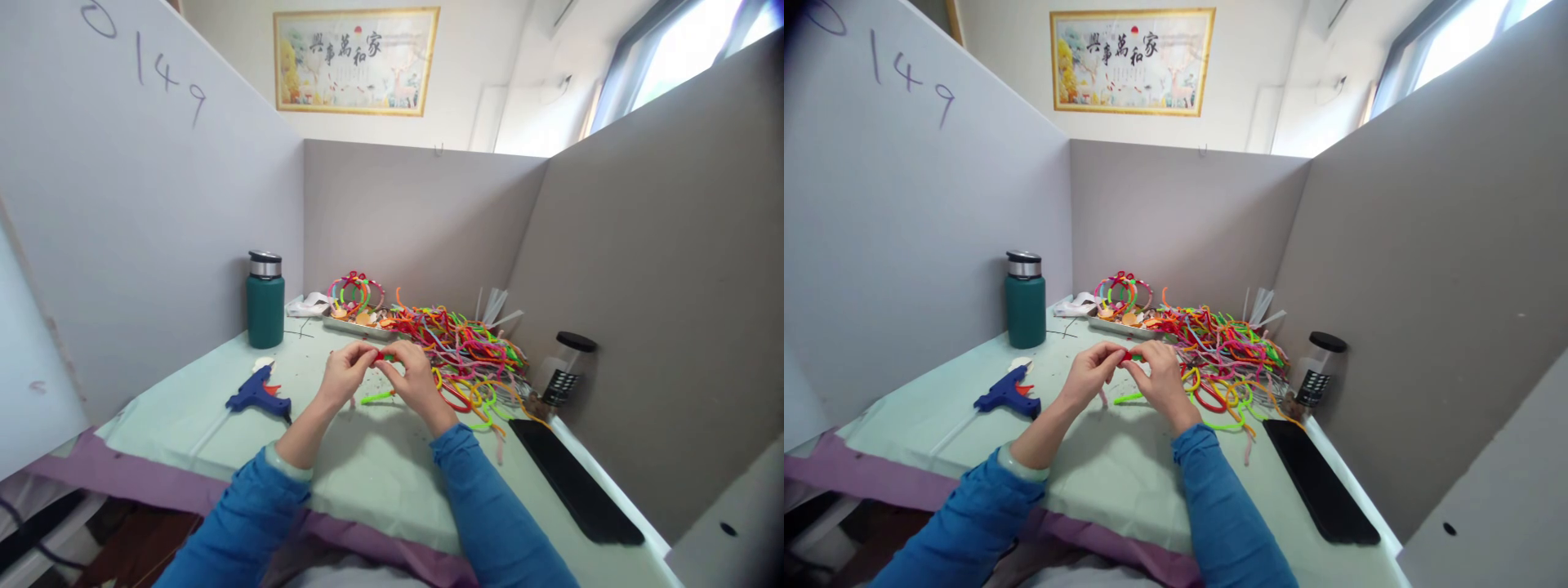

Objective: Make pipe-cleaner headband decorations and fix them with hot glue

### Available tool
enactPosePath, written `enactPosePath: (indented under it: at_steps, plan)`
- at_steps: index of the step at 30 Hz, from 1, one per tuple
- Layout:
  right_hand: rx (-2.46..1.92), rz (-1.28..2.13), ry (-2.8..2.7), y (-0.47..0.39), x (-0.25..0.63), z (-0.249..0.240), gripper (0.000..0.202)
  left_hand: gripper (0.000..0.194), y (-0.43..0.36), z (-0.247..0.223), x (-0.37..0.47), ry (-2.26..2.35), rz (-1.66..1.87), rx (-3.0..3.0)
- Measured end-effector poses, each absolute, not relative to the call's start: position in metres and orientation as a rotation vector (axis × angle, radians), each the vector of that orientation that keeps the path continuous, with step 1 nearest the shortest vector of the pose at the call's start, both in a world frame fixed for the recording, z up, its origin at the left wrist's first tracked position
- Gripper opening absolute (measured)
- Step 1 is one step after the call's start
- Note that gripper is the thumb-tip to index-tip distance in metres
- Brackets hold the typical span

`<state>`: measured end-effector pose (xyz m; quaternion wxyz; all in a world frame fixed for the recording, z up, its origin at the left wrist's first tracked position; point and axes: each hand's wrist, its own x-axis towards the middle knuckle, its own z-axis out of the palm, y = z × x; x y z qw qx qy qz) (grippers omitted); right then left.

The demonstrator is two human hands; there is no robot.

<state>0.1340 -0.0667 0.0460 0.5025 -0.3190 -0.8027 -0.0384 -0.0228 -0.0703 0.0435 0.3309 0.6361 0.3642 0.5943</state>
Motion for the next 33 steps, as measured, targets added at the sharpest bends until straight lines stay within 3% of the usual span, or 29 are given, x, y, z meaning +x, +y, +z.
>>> enactPosePath:
  at_steps: [9, 14, 20, 33]
  plan:
    - [-0.751, -0.073, -1.977, -0.066, 0.136, 0.046, 0.019, 0.026, -0.073, 0.045, -0.024, 1.024, 1.552, 1.689]
    - [-0.788, 0.093, -1.887, -0.055, 0.145, 0.041, 0.039, 0.030, -0.072, 0.046, -0.028, 0.932, 1.582, 1.564]
    - [-0.897, 0.035, -1.861, -0.047, 0.152, 0.036, 0.016, 0.034, -0.071, 0.044, -0.033, 0.907, 1.588, 1.563]
    - [-0.891, -0.048, -1.843, -0.053, 0.145, 0.034, 0.016, 0.018, -0.066, 0.038, -0.032, 1.136, 1.850, 2.181]
